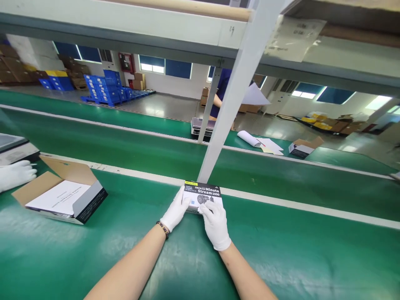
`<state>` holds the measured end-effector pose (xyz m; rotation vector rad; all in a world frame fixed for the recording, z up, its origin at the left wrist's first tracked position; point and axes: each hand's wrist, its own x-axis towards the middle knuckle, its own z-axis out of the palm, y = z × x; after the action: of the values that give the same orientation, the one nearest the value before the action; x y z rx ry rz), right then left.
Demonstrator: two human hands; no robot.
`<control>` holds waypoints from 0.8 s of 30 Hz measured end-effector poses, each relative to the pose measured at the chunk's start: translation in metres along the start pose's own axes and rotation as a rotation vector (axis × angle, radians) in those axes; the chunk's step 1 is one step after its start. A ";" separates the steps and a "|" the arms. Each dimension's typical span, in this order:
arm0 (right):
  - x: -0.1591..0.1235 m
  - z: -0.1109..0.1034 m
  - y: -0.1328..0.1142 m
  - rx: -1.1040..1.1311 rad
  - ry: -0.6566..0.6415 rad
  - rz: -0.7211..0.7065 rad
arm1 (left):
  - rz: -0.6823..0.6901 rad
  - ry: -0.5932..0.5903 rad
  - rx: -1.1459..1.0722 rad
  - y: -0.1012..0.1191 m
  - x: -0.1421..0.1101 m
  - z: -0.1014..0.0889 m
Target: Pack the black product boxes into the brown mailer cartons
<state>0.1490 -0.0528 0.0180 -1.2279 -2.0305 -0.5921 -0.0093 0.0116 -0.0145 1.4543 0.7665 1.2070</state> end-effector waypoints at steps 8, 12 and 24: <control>0.006 -0.003 -0.004 0.000 -0.114 0.104 | -0.009 0.072 0.046 -0.011 0.000 0.002; 0.006 -0.005 0.002 0.018 -0.100 0.041 | 0.023 0.073 -0.004 -0.007 0.000 0.002; 0.000 0.010 0.010 -0.020 0.031 0.369 | 0.027 0.056 0.012 -0.007 0.000 0.003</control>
<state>0.1549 -0.0420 0.0115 -1.5466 -1.7157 -0.4490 -0.0052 0.0118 -0.0213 1.4501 0.7952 1.2704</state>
